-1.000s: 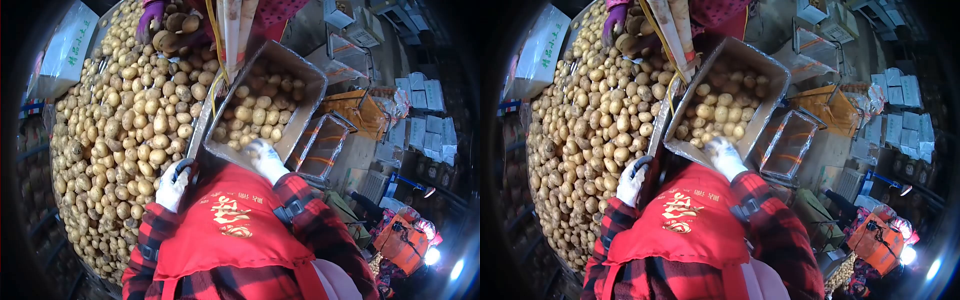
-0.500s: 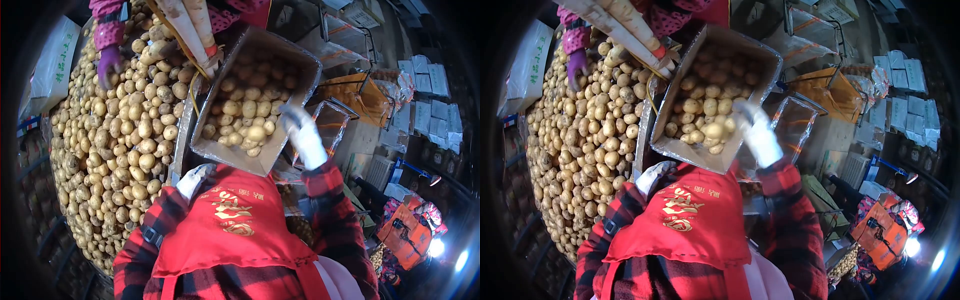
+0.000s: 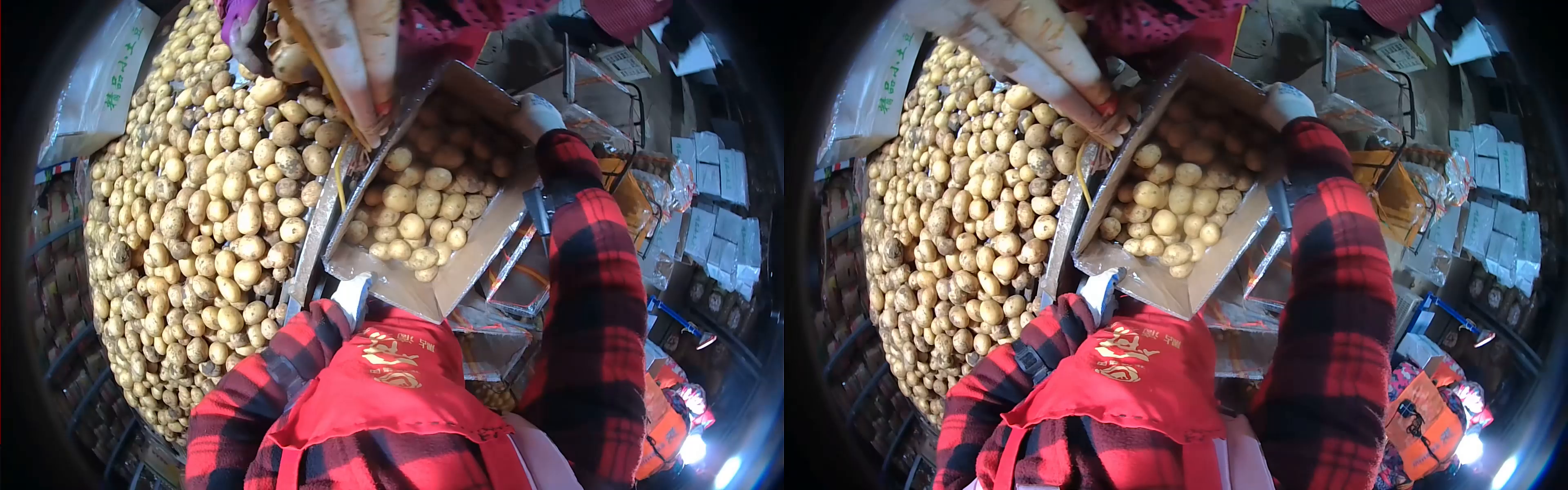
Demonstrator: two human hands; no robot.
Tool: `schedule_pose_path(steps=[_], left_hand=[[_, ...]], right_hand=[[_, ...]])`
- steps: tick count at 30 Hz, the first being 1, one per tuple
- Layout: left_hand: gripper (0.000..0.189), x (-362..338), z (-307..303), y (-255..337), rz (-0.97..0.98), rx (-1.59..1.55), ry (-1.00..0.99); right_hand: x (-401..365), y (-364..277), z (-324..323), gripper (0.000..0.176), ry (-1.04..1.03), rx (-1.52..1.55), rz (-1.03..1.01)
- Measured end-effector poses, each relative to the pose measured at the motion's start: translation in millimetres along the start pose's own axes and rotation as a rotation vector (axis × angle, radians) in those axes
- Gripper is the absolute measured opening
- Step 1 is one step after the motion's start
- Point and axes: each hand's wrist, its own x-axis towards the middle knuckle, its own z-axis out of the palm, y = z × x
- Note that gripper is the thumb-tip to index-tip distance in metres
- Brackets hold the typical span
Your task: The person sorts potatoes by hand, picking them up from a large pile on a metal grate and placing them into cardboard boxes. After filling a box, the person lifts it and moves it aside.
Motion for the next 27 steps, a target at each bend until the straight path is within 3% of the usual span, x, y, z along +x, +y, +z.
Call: schedule_pose_path(steps=[3, 4, 6, 8, 10, 12, 14, 18, 20, 23, 27], left_hand=[[0.025, 21, -12, -22, -0.031, -0.035, -0.05], [0.023, 33, -20, -37, 0.0, -0.028, -0.093], [0.02, 51, -37, -71, 0.138, -0.015, -0.214], [0.02, 31, -29, -66, 0.004, -0.444, -0.243], [0.021, 69, -63, -125, 0.184, -0.109, -0.325], [0.03, 11, -51, -75, -0.407, -0.53, -0.179], [0.029, 20, -55, -82, -0.374, -0.501, -0.203], [0.029, 58, -71, -125, -0.28, -0.432, -0.274], [0.032, 2, -46, -73, -0.219, -0.491, -0.141], [0.032, 10, -51, -73, -0.331, -0.375, -0.131], [0.034, 4, -35, -54, -0.206, -0.336, -0.161]], right_hand=[[9, 16, 29, 0.036, 0.09, 0.007, -0.042], [1, 16, 38, 0.035, 0.184, 0.054, -0.108], [-23, -7, 24, 0.033, 0.135, 0.017, -0.118], [-52, -30, 6, 0.032, 0.096, -0.018, -0.139], [-97, -44, -19, 0.031, 0.108, -0.079, -0.265], [-151, -61, -49, 0.029, 0.089, -0.103, -0.353], [-176, -70, -73, 0.026, 0.086, -0.062, -0.338], [-103, -53, -3, 0.029, 0.225, -0.019, -0.291], [-89, -48, 15, 0.023, 0.283, -0.014, -0.309], [-76, -46, 10, 0.023, 0.299, 0.007, -0.315], [-55, -29, 25, 0.029, 0.306, 0.018, -0.237]])
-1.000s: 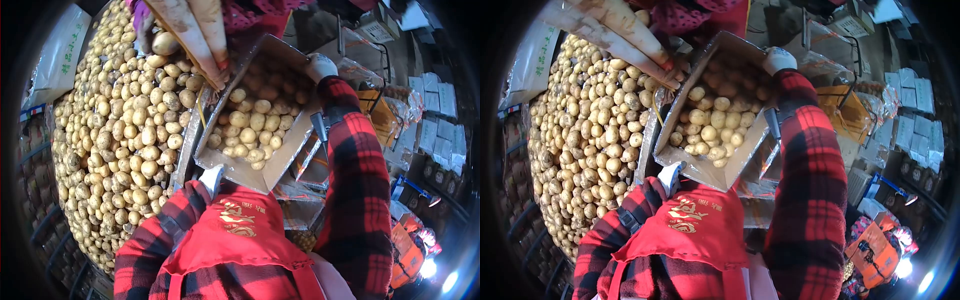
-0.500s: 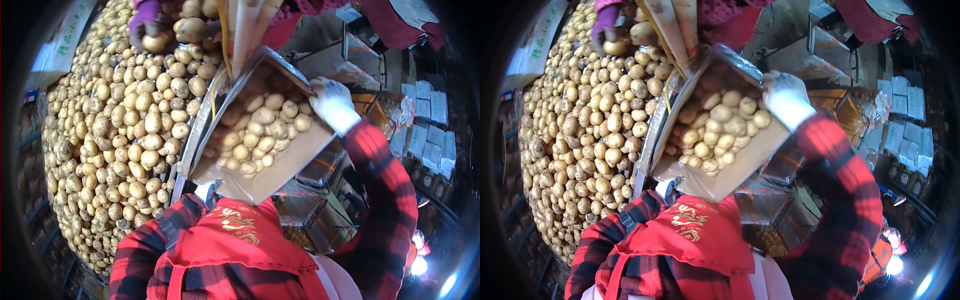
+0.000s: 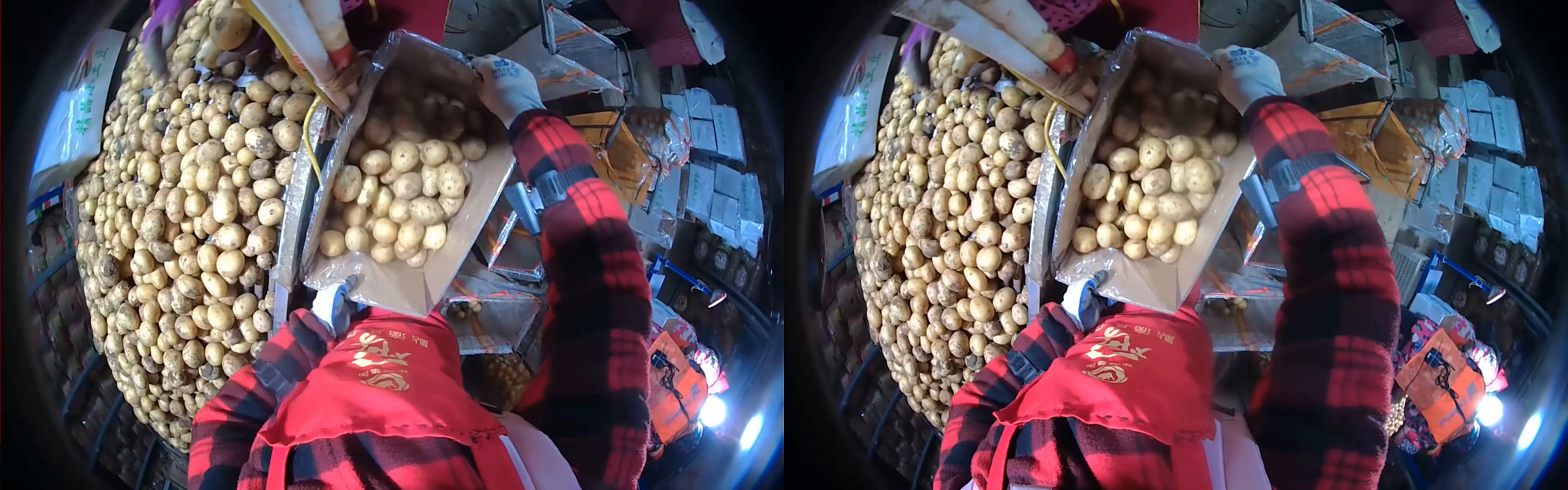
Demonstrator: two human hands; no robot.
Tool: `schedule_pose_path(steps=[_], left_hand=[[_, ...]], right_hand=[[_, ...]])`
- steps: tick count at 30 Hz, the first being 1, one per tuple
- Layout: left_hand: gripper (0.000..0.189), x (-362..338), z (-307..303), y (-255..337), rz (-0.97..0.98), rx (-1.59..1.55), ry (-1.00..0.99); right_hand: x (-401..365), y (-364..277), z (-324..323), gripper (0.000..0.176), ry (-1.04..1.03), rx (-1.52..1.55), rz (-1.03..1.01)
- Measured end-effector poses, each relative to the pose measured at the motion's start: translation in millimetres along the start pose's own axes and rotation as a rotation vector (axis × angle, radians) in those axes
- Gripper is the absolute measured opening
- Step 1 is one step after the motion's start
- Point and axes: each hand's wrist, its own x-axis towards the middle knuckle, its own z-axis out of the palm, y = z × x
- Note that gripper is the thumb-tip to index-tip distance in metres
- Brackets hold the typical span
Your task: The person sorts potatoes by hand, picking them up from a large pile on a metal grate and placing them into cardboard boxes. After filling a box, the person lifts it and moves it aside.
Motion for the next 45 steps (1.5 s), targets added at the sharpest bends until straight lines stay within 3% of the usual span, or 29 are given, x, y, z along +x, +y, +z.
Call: schedule_pose_path(steps=[3, 6, 8, 11, 14, 17, 18, 20, 22, 23, 24, 26, 27, 28, 30, 32, 33, 37, 42, 45], left_hand=[[0.032, 12, 10, 9, 0.092, 0.053, -0.014], [0.032, 11, 28, 29, 0.113, 0.1, -0.026], [0.033, 15, 27, 41, 0.105, 0.142, -0.08], [0.036, 7, 28, 46, 0.054, 0.264, -0.095], [0.038, 15, 18, 40, -0.088, 0.274, -0.123], [0.04, 16, 15, 42, -0.065, 0.301, -0.086], [0.04, 25, 14, 42, -0.066, 0.273, -0.102], [0.038, -10, 70, 66, -0.036, 0.122, -0.062], [0.043, -43, 106, 88, 0.026, 0.15, -0.261], [0.042, -58, 116, 101, -0.025, 0.119, -0.314], [0.043, -64, 119, 96, 0.032, 0.141, -0.283], [0.044, -75, 125, 87, 0.142, 0.192, -0.215], [0.043, -57, 112, 77, 0.105, 0.208, -0.18], [0.043, -36, 94, 67, 0.055, 0.224, -0.14], [0.044, 5, 59, 58, 0.014, 0.249, -0.145], [0.045, 16, 64, 60, -0.037, 0.217, -0.113], [0.047, 21, 53, 58, -0.057, 0.237, -0.147], [0.045, 6, 44, 51, -0.04, 0.28, -0.045], [0.049, -2, 28, 39, -0.105, 0.227, -0.074], [0.048, 2, 23, 35, -0.057, 0.233, -0.065]], right_hand=[[-5, 13, 12, 0.032, 0.156, 0.109, 0.133], [-50, -10, -10, 0.028, 0.709, -0.153, 0.013], [-102, -57, -47, 0.036, 0.378, 0.026, 0.019], [-197, -143, -36, 0.05, -0.182, 0.327, -0.154], [-259, -196, 2, 0.042, -0.39, 0.404, -0.238], [-268, -209, 64, 0.024, -0.223, 0.306, -0.274], [-252, -199, 41, 0.017, -0.295, 0.34, -0.26], [-225, -170, 28, 0.013, -0.283, 0.423, -0.293], [-194, -152, -32, 0.012, -0.249, 0.383, -0.311], [-188, -144, -59, 0.011, -0.155, 0.352, -0.342], [-201, -144, -61, 0.009, -0.002, 0.493, -0.227], [-219, -165, -68, 0.011, -0.101, 0.165, -0.189], [-239, -169, -37, 0.017, 0.036, 0.145, -0.252], [-240, -177, -26, 0.022, -0.197, 0.056, -0.246], [-232, -179, -15, 0.024, -0.441, 0.125, -0.205], [-240, -179, 6, 0.023, -0.363, 0.139, -0.225], [-241, -182, 12, 0.032, -0.396, 0.153, -0.231], [-253, -205, 29, 0.023, -0.449, 0.123, -0.252], [-266, -215, 33, 0.022, -0.524, 0.145, -0.274], [-268, -208, 34, 0.024, -0.41, 0.273, -0.204]])
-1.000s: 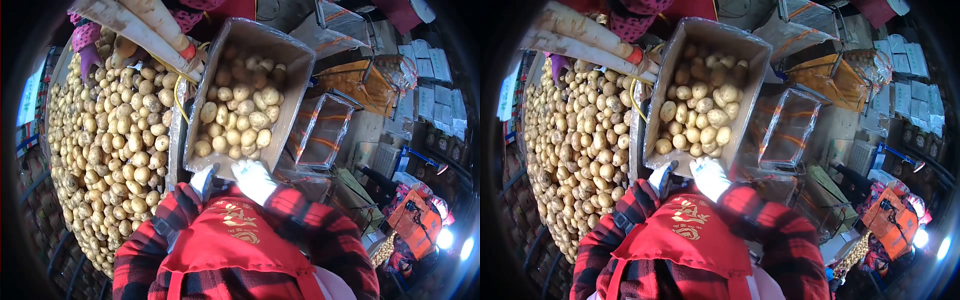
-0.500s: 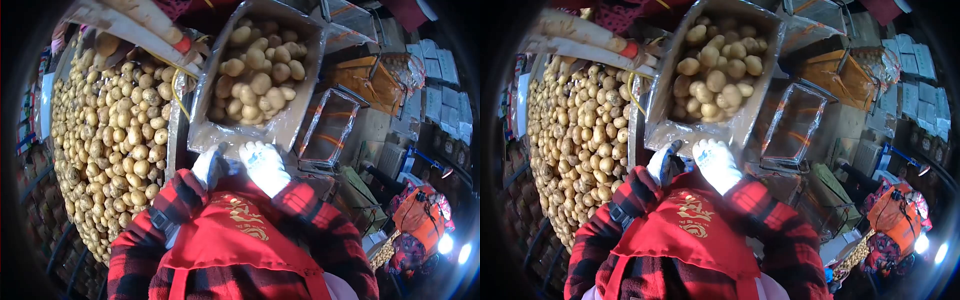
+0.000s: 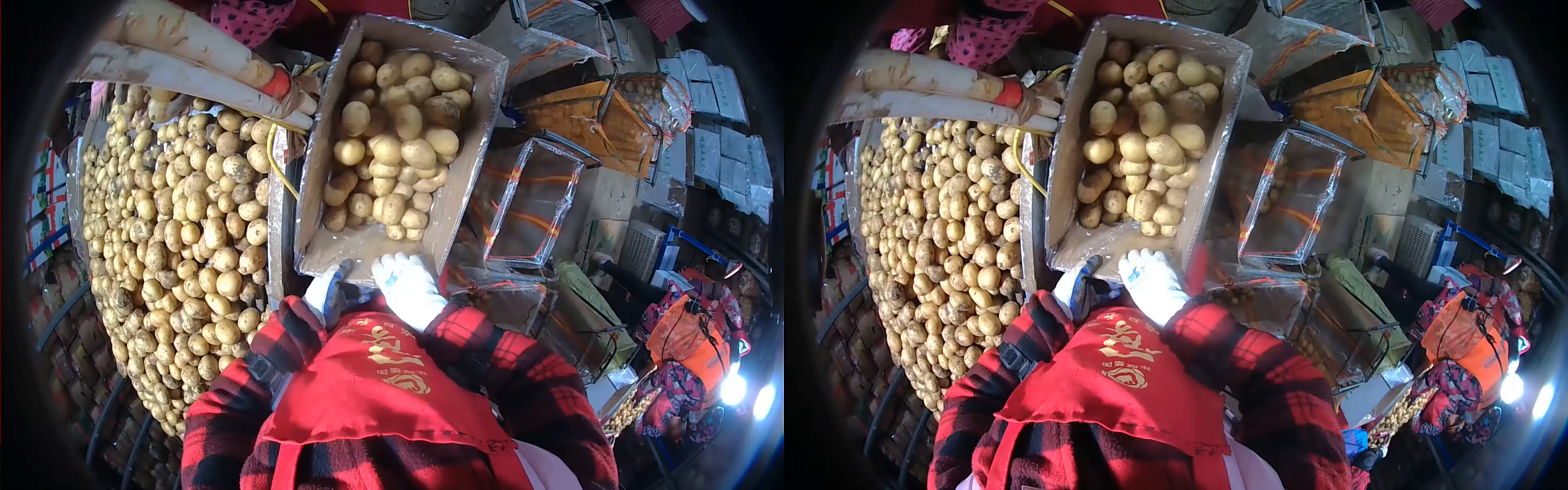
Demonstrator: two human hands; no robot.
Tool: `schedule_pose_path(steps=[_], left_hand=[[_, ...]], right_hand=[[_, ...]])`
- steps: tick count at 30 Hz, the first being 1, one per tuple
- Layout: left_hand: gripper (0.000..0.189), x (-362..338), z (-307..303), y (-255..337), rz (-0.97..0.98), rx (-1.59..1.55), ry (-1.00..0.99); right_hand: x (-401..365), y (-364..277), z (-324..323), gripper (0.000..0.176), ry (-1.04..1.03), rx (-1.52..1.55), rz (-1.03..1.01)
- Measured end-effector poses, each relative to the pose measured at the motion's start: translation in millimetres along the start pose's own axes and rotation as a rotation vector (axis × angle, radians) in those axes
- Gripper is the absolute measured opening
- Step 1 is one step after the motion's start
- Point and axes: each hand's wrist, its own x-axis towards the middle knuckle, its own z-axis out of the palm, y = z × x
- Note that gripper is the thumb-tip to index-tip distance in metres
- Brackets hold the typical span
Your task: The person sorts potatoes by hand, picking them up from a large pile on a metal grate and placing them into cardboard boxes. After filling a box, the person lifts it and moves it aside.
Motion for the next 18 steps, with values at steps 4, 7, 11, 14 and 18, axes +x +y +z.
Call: schedule_pose_path(steps=[4, 7, 11, 14, 18], left_hand=[[0.042, 3, 10, 16, 0.041, 0.007, 0.009], [0.037, 6, 10, 20, 0.051, 0.018, -0.026], [0.037, 1, 16, 16, 0.048, 0.005, 0.009], [0.035, 2, 13, 12, 0.037, -0.023, 0.04], [0.034, -1, 20, 16, 0.093, -0.042, 0.016]], right_hand=[[5, 33, -57, 0.061, -0.167, 0.483, 0.066], [31, 81, -71, 0.044, 0.382, 0.275, 0.07], [102, 158, -112, 0.044, 0.615, 0.1, 0.357], [139, 143, -97, 0.051, 0.567, 0.017, 0.519], [104, 77, -52, 0.066, 0.489, 0.092, 0.518]])
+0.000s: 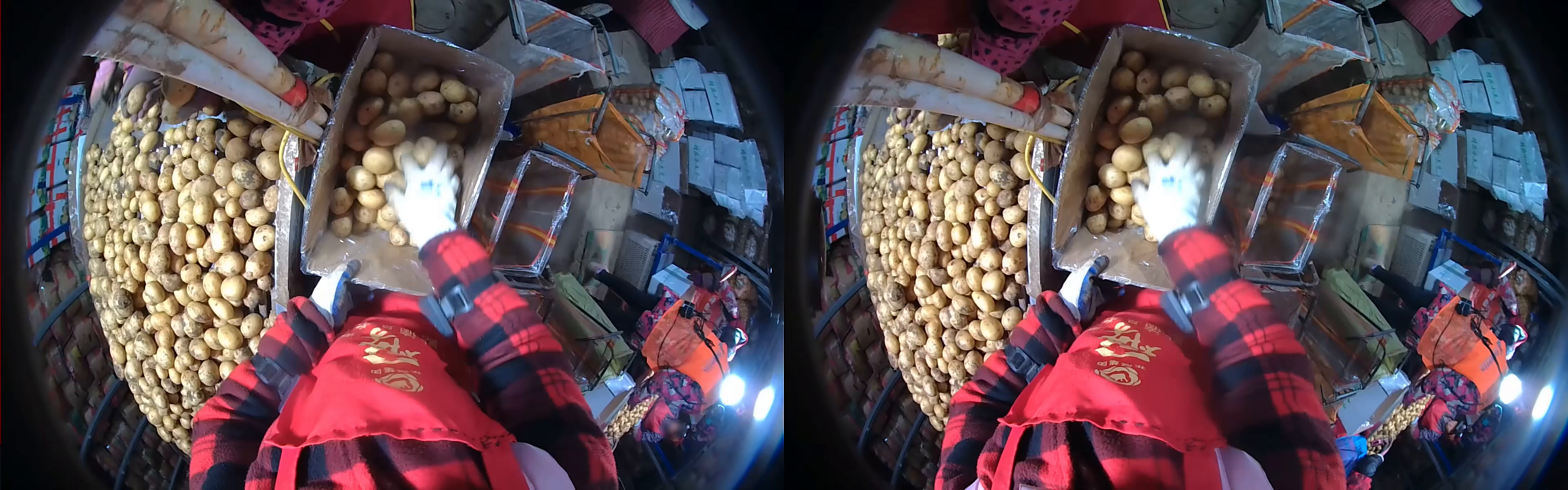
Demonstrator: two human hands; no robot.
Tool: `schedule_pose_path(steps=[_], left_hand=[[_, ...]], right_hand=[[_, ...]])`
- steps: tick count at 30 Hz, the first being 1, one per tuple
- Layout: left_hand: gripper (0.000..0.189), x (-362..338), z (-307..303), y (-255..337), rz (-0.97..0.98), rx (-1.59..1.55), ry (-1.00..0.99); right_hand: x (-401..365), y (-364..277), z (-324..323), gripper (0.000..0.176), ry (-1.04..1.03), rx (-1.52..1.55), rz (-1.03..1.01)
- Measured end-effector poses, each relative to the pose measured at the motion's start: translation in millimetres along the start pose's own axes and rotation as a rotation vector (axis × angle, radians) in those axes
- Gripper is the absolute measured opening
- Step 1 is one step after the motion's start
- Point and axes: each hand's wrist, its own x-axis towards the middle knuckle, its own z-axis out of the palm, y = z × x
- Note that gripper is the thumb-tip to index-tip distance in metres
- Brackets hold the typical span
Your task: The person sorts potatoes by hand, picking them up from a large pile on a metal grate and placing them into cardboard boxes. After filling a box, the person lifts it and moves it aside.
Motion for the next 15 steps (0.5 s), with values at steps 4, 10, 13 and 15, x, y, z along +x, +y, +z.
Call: schedule_pose_path(steps=[4, 10, 13, 15], left_hand=[[0.033, 8, -5, 1, -0.035, -0.022, -0.066], [0.031, 5, -4, 0, -0.031, 0.037, 0.009], [0.032, -2, -6, 4, -0.008, 0.164, 0.047], [0.031, -14, 8, 9, 0.037, 0.196, 0.08]], right_hand=[[-53, 14, 6, 0.058, -0.162, 0.118, 0.0], [49, 32, -20, 0.061, 0.255, -0.221, -0.16], [126, 39, 4, 0.024, -0.028, -0.612, -0.2], [148, 40, 3, 0.023, -0.103, -0.492, -0.18]])
